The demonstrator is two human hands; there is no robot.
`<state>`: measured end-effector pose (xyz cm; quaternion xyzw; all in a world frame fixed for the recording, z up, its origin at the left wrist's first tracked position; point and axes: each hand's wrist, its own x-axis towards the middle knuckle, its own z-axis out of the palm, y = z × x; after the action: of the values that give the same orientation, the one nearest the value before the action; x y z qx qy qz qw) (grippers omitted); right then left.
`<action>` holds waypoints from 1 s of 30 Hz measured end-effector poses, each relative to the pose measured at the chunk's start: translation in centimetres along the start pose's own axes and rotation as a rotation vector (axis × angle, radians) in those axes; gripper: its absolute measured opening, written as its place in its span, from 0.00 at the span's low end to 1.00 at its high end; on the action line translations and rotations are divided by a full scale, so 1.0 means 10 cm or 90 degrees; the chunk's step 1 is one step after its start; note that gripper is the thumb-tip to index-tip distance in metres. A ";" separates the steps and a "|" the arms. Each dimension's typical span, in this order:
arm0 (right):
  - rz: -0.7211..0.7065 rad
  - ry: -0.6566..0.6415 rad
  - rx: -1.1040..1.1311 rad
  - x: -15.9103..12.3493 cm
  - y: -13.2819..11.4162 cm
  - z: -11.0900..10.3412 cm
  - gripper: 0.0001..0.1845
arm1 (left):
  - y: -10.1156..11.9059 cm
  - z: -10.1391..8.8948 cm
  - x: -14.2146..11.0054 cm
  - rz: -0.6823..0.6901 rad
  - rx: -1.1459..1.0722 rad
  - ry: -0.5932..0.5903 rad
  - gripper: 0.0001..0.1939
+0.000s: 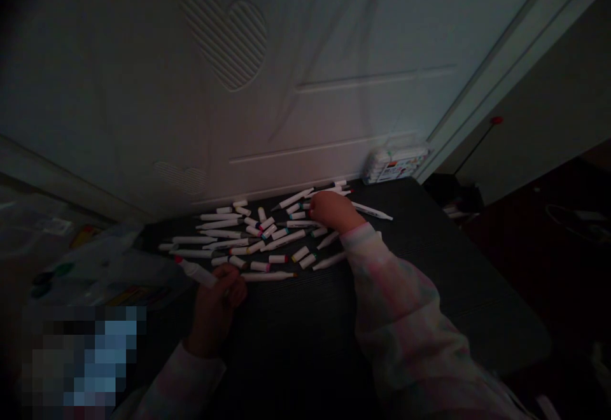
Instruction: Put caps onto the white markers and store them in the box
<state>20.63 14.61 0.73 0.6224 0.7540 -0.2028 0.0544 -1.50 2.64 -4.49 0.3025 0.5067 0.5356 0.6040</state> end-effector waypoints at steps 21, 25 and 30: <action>-0.440 -0.061 0.434 -0.76 -0.14 -0.50 0.06 | 0.01 -0.01 0.02 -0.015 -0.028 0.009 0.12; -0.441 -0.061 0.442 -0.78 -0.13 -0.52 0.08 | 0.02 -0.01 0.01 -0.016 -0.030 0.007 0.12; -0.396 -0.069 0.463 -0.77 -0.12 -0.52 0.09 | 0.02 -0.02 0.01 -0.009 -0.032 0.002 0.13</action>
<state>22.08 9.28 8.32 0.3344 0.7807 -0.4920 -0.1911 -1.74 2.73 -4.38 0.2831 0.4962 0.5441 0.6145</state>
